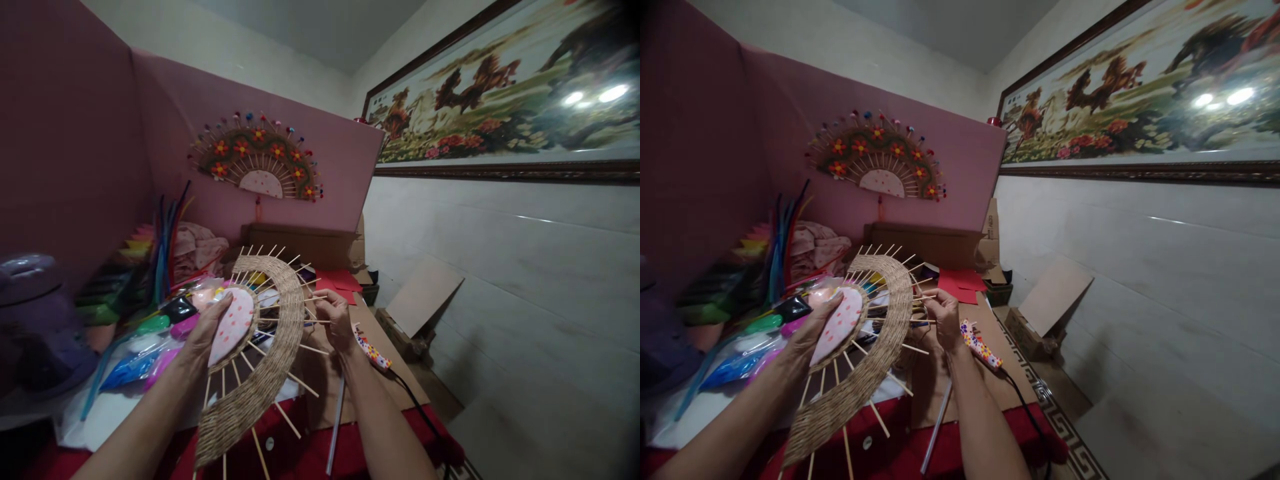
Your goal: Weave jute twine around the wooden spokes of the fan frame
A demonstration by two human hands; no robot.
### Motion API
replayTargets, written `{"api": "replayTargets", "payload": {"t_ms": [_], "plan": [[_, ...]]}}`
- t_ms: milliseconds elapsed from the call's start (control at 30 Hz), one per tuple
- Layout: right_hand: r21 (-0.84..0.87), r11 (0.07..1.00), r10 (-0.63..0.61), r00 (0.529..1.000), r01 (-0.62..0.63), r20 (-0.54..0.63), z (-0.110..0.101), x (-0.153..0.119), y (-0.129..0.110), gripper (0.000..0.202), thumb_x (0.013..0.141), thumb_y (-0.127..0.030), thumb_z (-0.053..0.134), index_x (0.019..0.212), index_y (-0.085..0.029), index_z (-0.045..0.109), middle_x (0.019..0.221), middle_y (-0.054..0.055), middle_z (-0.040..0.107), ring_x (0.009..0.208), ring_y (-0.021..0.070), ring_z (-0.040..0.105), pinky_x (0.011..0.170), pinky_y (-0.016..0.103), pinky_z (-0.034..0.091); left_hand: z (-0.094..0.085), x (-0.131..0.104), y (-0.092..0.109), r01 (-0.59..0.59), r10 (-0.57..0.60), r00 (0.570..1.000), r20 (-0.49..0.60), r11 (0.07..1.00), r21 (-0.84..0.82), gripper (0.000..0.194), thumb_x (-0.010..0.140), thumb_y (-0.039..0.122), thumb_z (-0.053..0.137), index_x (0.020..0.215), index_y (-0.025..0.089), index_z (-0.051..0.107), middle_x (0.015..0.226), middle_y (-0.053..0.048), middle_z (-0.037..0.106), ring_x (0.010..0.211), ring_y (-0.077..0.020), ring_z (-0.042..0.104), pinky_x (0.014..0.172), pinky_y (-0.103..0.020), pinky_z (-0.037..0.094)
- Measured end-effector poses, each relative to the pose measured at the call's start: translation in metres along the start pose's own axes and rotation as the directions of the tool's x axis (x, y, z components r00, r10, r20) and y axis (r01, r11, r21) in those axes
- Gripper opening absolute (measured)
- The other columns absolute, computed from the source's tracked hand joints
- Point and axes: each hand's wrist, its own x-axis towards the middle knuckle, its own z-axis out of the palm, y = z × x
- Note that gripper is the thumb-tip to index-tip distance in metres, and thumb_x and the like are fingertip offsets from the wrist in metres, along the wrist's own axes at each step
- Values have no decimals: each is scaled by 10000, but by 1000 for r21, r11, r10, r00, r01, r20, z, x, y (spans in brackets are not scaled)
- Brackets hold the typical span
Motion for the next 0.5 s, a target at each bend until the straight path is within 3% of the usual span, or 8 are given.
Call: {"api": "replayTargets", "payload": {"t_ms": [267, 367, 500], "plan": [[-53, 998, 29, 997, -32, -65, -1, 4, 2, 118, 601, -237, 664, 675, -147, 647, 498, -48, 507, 385, 33, 324, 360, 165, 235, 0, 2, -3, -13, 13, 999, 29, 1000, -4, 216, 831, 193, 497, 1005, 79, 558, 632, -89, 679, 490, -167, 636, 488, -260, 551], [-60, 994, 84, 993, -89, -87, -1, 6, 4, 106, 574, -215, 665, 655, -147, 649, 424, -72, 449, 347, 22, 270, 337, 161, 182, 1, 5, -5, -8, 8, 1000, -22, 1000, 19, 193, 845, 184, 470, 968, 69, 564, 587, -77, 668, 462, -158, 624, 464, -242, 541], [19, 990, 139, 989, -138, -44, 0, 7, 6, 107, 535, -184, 672, 634, -146, 659, 519, -24, 573, 428, 63, 450, 394, 178, 323, 4, 5, -5, 50, -50, 995, -88, 999, 8, 211, 867, 149, 411, 990, 50, 551, 559, -71, 660, 439, -152, 616, 447, -228, 528]]}}
